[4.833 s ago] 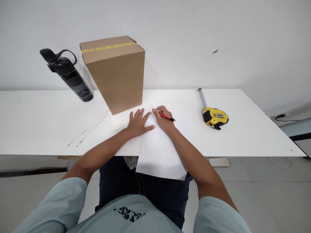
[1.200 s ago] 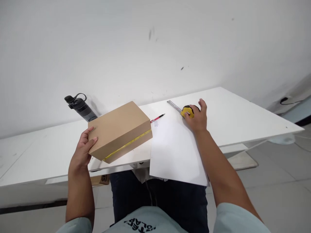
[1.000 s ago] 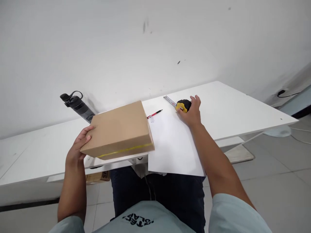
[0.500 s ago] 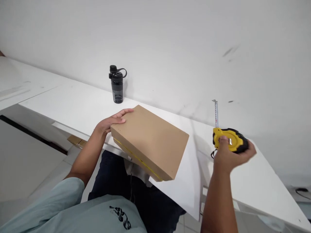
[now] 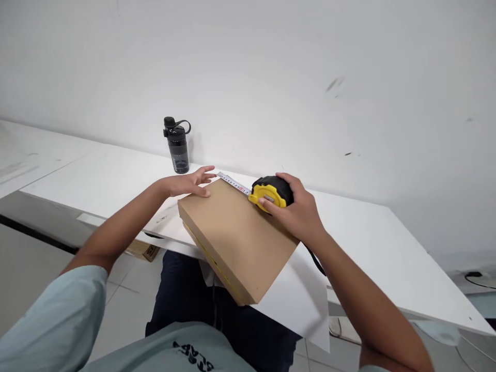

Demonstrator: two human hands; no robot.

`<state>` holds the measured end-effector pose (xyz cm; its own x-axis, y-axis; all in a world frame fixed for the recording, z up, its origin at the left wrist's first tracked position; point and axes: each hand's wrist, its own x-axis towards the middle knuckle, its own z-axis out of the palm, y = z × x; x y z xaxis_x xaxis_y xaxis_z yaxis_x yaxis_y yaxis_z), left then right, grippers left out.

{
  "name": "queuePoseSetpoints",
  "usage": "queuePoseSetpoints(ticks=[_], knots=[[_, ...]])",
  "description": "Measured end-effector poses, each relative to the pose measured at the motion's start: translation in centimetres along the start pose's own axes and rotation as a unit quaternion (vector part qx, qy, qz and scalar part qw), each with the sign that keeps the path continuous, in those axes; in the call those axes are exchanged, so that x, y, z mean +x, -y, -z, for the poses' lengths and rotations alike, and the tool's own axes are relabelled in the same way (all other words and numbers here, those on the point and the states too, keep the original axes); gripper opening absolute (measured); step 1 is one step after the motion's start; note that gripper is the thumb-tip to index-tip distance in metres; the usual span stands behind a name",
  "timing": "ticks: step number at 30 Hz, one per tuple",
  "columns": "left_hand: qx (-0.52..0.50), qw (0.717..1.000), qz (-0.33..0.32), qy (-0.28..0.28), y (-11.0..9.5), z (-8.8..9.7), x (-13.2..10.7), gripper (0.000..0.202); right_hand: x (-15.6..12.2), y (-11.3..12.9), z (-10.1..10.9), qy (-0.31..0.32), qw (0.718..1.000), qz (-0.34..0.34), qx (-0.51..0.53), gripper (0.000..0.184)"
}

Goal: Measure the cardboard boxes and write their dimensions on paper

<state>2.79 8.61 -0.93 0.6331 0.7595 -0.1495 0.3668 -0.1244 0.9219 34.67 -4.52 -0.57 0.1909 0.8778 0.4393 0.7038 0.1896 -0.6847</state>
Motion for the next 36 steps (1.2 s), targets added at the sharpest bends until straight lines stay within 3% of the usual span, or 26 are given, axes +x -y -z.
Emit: queuePoseSetpoints(ticks=[3,8,12,19,25,29,32,36], knots=[[0.123,0.990,0.021,-0.067,-1.8,-2.1,1.1,0.119,-1.1,0.0,0.3,-0.003,1.000,0.001,-0.009,0.080],[0.287,0.955,0.033,-0.063,-3.3,-5.0,1.2,0.111,-3.0,-0.5,1.7,-0.021,0.998,0.030,-0.046,0.076],[0.326,0.944,0.034,-0.046,-3.6,-5.0,0.8,0.095,-3.8,-0.8,2.4,-0.010,0.997,0.044,-0.055,0.075],[0.339,0.939,0.048,-0.032,-4.3,-4.7,0.8,0.106,-4.9,-1.3,2.9,-0.023,0.996,0.075,-0.049,0.068],[0.426,0.903,0.049,-0.008,-5.3,-5.0,0.8,0.087,-7.8,-1.9,5.7,-0.029,0.995,0.076,-0.059,0.062],[0.431,0.899,0.068,-0.022,-5.7,-5.3,0.7,0.095,-9.3,-1.5,7.3,-0.054,0.995,0.053,-0.061,0.061],[0.398,0.912,0.095,-0.037,-5.5,-5.3,0.6,0.109,-8.7,-0.9,7.0,-0.049,0.995,0.053,-0.066,0.062],[0.372,0.922,0.100,-0.045,-5.3,-5.1,0.2,0.116,-6.0,0.2,4.7,-0.019,0.995,0.066,-0.069,0.065]])
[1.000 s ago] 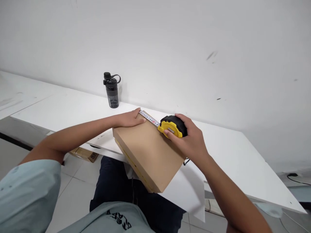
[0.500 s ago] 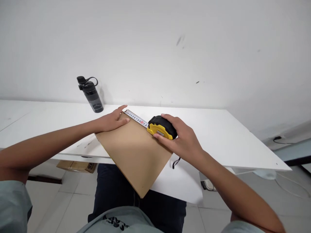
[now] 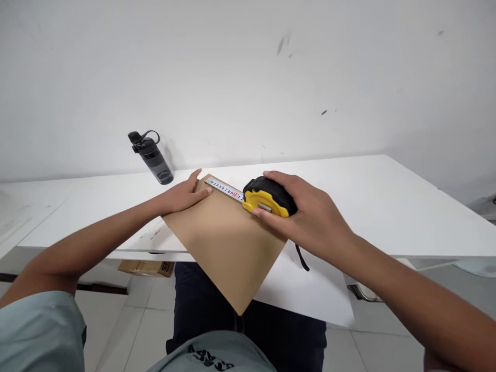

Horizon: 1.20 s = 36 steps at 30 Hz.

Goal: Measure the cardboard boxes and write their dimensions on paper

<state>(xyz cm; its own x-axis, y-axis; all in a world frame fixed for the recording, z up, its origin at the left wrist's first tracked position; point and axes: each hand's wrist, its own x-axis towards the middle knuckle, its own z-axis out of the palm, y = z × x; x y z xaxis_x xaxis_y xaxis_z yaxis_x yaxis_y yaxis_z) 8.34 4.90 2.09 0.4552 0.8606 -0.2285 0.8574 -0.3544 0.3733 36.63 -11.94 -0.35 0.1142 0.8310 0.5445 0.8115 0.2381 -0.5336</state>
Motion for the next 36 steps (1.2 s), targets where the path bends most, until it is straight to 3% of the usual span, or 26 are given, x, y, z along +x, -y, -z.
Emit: queuePoseSetpoints(ticks=[6,11,15,24,30,36], knots=[[-0.054,0.998,-0.027,0.006,0.7,-0.1,-0.2,0.116,3.6,1.1,-3.3,0.027,0.999,0.012,0.014,0.065],[-0.045,0.998,-0.054,-0.006,0.9,-0.5,0.3,0.095,3.5,1.3,-3.7,0.038,0.999,0.030,0.000,0.062],[-0.031,0.998,-0.052,-0.007,0.6,-0.5,0.2,0.087,2.7,1.4,-3.4,0.042,0.998,0.033,-0.024,0.062],[-0.006,1.000,-0.026,-0.004,0.1,-0.4,0.1,0.095,1.2,0.5,-2.3,0.024,0.999,0.005,-0.038,0.066],[-0.019,0.998,-0.055,-0.005,0.1,0.0,-0.2,0.085,-0.6,0.3,-0.2,0.026,0.999,-0.021,-0.025,0.064],[-0.020,0.998,-0.063,0.002,-0.1,0.3,-0.2,0.081,-2.1,-1.5,2.5,0.024,0.997,-0.070,-0.007,0.063]])
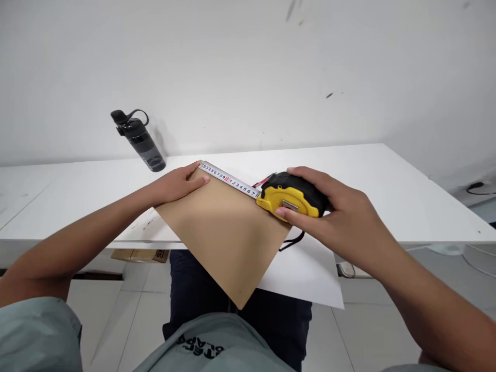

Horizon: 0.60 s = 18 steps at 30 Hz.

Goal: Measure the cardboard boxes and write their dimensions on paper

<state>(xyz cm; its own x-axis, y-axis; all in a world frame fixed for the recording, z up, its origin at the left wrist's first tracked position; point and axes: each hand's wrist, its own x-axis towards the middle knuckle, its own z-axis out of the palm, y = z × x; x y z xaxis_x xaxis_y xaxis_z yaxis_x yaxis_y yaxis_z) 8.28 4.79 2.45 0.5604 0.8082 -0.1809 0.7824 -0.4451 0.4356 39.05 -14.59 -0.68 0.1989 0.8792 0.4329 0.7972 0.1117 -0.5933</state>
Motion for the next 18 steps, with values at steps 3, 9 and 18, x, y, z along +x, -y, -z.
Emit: queuePoseSetpoints(ticks=[3,9,18], knots=[[0.007,1.000,0.015,-0.006,-0.1,0.2,0.1,0.083,-1.1,-0.8,1.3,-0.016,0.999,-0.032,-0.003,0.065],[0.014,1.000,0.009,0.011,-0.2,0.3,0.4,0.084,-3.8,-0.9,3.3,-0.054,0.995,-0.073,-0.036,0.056],[0.018,0.999,0.026,0.025,-0.8,0.5,0.3,0.084,-7.0,-0.4,4.0,-0.064,0.993,-0.039,-0.094,0.058]])
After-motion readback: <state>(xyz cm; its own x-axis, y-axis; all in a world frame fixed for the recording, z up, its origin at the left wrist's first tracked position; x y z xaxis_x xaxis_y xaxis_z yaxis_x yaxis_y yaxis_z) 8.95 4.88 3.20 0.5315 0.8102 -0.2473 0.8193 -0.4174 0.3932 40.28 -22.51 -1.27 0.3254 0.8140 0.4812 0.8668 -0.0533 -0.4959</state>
